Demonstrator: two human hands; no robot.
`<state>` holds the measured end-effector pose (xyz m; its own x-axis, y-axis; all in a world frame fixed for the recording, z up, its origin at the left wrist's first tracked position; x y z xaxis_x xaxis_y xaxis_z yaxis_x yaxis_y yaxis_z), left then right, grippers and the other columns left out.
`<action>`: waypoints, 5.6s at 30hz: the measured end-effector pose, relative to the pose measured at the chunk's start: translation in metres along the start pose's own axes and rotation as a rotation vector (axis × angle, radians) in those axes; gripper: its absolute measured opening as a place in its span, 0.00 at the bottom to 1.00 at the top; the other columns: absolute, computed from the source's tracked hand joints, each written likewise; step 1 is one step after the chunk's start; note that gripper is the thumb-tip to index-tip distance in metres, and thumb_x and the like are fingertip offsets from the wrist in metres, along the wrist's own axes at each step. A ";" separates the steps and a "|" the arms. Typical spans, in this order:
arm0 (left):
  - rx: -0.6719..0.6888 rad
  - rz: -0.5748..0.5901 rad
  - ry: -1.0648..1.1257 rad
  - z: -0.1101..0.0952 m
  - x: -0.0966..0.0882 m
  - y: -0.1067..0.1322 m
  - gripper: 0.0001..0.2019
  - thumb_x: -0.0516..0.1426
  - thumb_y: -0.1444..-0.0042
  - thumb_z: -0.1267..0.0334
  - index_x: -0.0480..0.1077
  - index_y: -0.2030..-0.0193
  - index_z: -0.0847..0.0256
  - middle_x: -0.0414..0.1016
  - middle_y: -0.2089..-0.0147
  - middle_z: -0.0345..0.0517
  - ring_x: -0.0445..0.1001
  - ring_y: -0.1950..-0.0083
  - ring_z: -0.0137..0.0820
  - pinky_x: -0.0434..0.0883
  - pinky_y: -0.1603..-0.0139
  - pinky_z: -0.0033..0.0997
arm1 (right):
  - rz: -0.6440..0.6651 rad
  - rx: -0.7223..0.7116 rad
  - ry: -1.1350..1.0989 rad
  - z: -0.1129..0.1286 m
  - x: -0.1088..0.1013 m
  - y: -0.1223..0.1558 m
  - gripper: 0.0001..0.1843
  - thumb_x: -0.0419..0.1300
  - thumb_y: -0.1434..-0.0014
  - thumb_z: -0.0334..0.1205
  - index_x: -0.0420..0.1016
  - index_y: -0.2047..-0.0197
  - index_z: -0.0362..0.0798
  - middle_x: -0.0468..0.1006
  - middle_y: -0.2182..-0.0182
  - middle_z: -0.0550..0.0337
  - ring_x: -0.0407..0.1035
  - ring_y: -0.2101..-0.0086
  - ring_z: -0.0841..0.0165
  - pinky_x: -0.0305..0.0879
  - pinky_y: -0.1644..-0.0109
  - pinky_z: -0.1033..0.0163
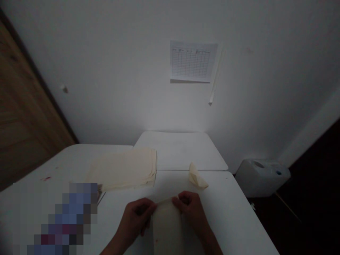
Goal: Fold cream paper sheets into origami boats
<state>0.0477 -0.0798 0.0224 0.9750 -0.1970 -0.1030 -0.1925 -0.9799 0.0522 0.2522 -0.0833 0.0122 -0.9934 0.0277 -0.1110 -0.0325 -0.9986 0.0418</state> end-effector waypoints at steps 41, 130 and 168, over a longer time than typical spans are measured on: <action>-0.024 0.147 -0.073 -0.003 -0.009 -0.003 0.20 0.59 0.49 0.45 0.70 0.74 0.63 0.62 0.86 0.32 0.55 0.90 0.20 0.52 0.93 0.18 | 0.156 -0.017 -0.073 0.003 -0.010 0.006 0.17 0.69 0.53 0.44 0.66 0.66 0.49 0.71 0.77 0.68 0.64 0.78 0.73 0.64 0.78 0.69; 0.220 -0.056 -1.002 0.008 -0.015 -0.010 0.08 0.54 0.40 0.64 0.72 0.68 0.56 0.74 0.65 0.39 0.73 0.62 0.31 0.61 0.63 0.25 | -0.061 -0.359 0.901 0.004 0.014 0.011 0.12 0.54 0.35 0.40 0.77 0.65 0.51 0.75 0.67 0.61 0.71 0.65 0.69 0.62 0.58 0.68; 0.389 -0.012 -1.086 0.021 -0.016 -0.008 0.12 0.50 0.36 0.68 0.75 0.60 0.56 0.71 0.62 0.45 0.73 0.63 0.32 0.67 0.62 0.26 | 0.047 -0.421 1.047 0.003 0.006 0.020 0.10 0.57 0.37 0.39 0.75 0.53 0.57 0.71 0.61 0.58 0.66 0.61 0.65 0.59 0.54 0.63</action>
<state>0.0312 -0.0697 0.0030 0.4037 0.0746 -0.9118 -0.3888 -0.8882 -0.2448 0.2456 -0.1035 0.0158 -0.4056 0.1359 -0.9039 0.2386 -0.9389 -0.2482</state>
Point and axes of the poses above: each hand's wrist, its own y-axis away from the middle knuckle, its own x-axis out of the palm, z = x × y, the point moved 2 cm from there along -y, towards the middle knuckle
